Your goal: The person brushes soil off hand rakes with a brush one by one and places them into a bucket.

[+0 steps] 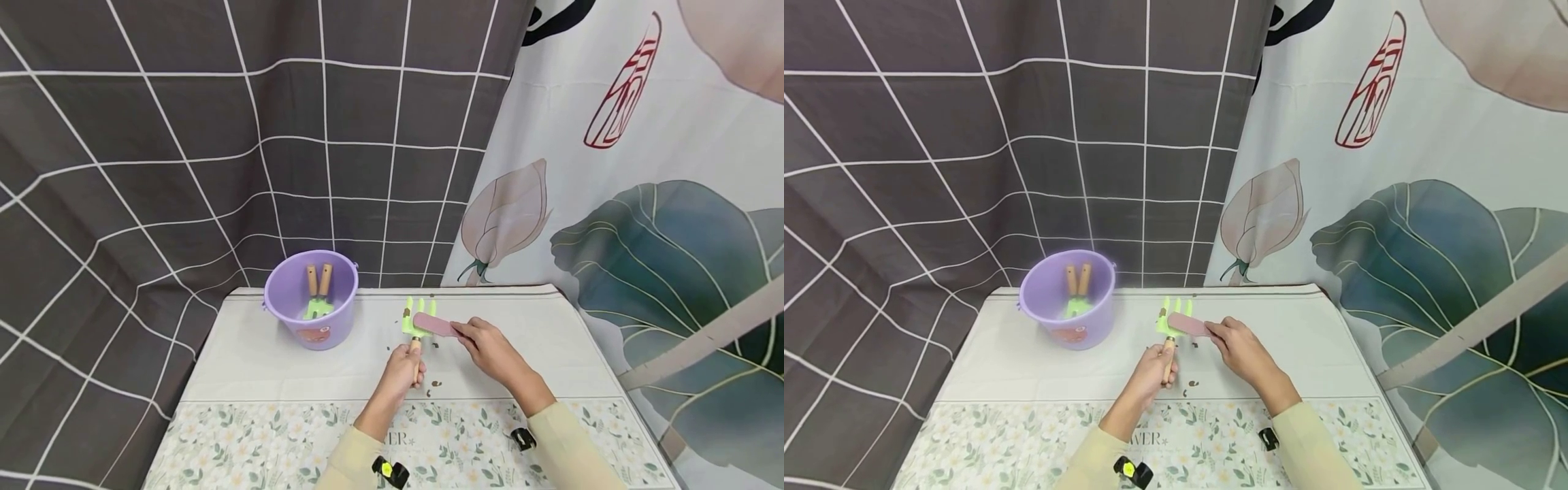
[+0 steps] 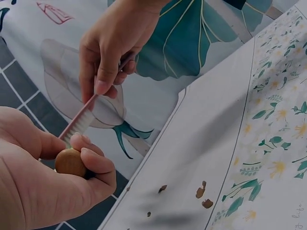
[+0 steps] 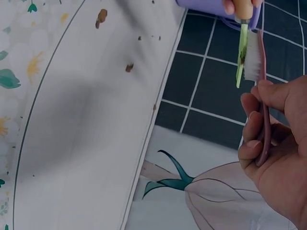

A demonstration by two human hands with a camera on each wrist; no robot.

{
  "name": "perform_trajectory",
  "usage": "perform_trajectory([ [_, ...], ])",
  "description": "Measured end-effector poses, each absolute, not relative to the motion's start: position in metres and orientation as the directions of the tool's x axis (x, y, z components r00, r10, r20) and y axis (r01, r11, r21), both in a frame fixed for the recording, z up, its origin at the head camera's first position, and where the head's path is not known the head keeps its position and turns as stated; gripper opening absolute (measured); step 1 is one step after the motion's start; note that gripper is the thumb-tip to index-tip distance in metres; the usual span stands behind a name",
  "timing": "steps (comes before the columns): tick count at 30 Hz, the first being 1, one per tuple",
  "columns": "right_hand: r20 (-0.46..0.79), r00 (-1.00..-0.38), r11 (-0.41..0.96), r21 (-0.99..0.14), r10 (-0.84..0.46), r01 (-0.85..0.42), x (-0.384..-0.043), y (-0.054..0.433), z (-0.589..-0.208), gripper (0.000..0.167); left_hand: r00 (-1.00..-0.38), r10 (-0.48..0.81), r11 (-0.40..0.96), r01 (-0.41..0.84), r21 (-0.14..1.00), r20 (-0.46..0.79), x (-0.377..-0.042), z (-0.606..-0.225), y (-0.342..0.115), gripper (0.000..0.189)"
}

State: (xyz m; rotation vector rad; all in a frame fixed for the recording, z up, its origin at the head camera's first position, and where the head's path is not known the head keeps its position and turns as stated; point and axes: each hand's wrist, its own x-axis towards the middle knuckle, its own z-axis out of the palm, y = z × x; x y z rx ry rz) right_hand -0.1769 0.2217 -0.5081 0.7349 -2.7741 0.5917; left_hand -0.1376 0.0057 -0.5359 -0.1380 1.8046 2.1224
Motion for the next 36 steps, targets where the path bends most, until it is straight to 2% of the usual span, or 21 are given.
perform_trajectory([
  [8,0.308,-0.862,0.812,-0.314,-0.402,-0.491,-0.183,0.218,-0.511,0.029,-0.938,0.168,-0.102,-0.322,0.941,-0.303,-0.139,-0.536,0.003,0.026],
  [18,0.284,-0.889,0.851,-0.291,-0.36,-0.438,-0.192,0.219,-0.512,0.03,-0.934,0.197,-0.119,-0.324,0.939,-0.297,-0.138,-0.54,0.003,0.027],
  [26,0.299,-0.899,0.841,-0.349,-0.319,-0.414,-0.193,0.223,-0.509,0.03,-0.925,0.21,-0.118,-0.345,0.931,-0.316,-0.136,-0.543,0.002,0.033],
  [30,0.304,-0.875,0.792,-0.384,-0.376,-0.474,-0.185,0.222,-0.509,0.03,-0.924,0.214,-0.117,-0.346,0.931,-0.317,-0.135,-0.543,0.002,0.033],
  [36,0.269,-0.851,0.767,-0.369,-0.451,-0.524,-0.175,0.221,-0.515,0.031,-0.925,0.212,-0.118,-0.344,0.931,-0.315,-0.135,-0.541,0.003,0.032],
])
